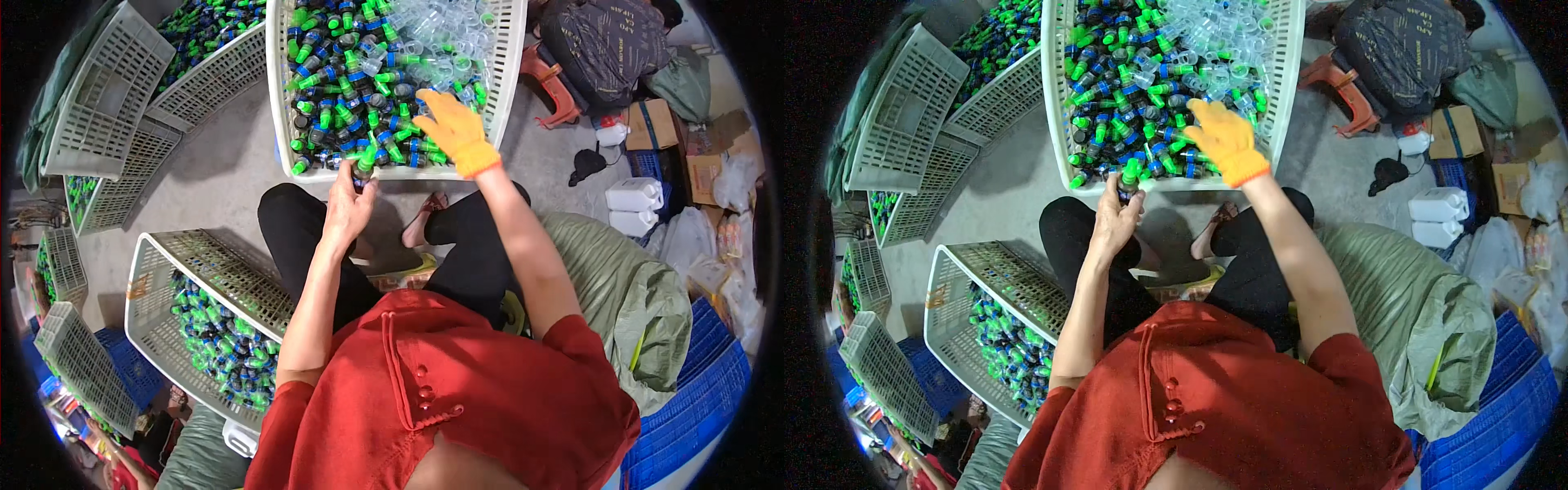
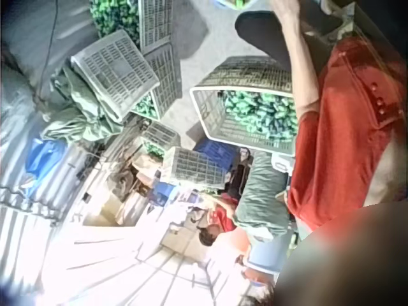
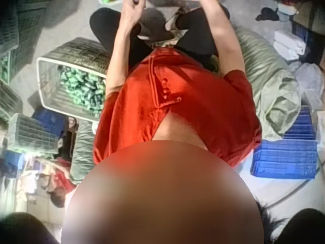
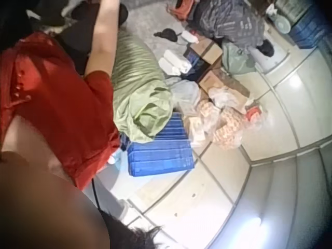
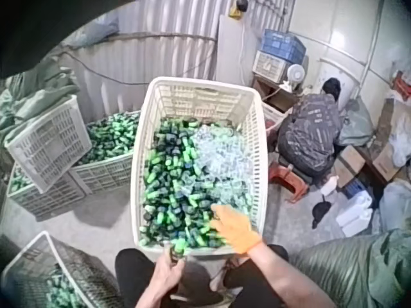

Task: Assemble and sort small plastic bottles with green caps into baskets.

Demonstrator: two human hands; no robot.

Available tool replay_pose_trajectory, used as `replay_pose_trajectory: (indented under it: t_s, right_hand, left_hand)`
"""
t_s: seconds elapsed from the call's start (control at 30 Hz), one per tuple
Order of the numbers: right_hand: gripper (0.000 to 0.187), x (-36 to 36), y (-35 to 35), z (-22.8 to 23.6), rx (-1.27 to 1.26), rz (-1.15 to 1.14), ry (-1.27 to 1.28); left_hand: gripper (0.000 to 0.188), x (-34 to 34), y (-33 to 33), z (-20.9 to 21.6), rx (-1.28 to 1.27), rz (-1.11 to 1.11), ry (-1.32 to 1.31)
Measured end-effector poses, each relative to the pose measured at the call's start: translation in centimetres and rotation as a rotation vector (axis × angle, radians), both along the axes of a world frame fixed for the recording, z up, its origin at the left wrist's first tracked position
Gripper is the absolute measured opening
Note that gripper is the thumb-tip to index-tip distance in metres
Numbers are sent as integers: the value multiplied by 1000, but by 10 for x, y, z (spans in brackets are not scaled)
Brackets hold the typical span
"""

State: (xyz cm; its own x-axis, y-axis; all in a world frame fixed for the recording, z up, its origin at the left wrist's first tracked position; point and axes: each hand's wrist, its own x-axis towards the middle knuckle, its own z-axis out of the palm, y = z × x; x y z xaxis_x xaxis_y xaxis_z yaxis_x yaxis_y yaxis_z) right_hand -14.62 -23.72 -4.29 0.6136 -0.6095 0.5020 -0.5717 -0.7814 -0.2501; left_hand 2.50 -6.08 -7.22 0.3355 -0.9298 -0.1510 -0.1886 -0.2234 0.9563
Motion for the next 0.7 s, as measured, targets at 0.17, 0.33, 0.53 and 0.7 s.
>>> replay_pose_trajectory:
  t_s: [0.17,0.33,0.53,0.7]
  right_hand:
    - [21,-15,-30,-32,17,-34,140]
    - [12,-9,63,62,851,176,-270]
    - [17,-15,127,76,776,405,-140]
    - [30,-7,156,103,686,406,-11]
  left_hand:
    - [38,2,22,14,76,-78,-11]
    - [28,2,33,29,86,-144,-158]
    - [30,-5,43,61,38,-348,-240]
    - [32,1,62,74,-107,-425,-413]
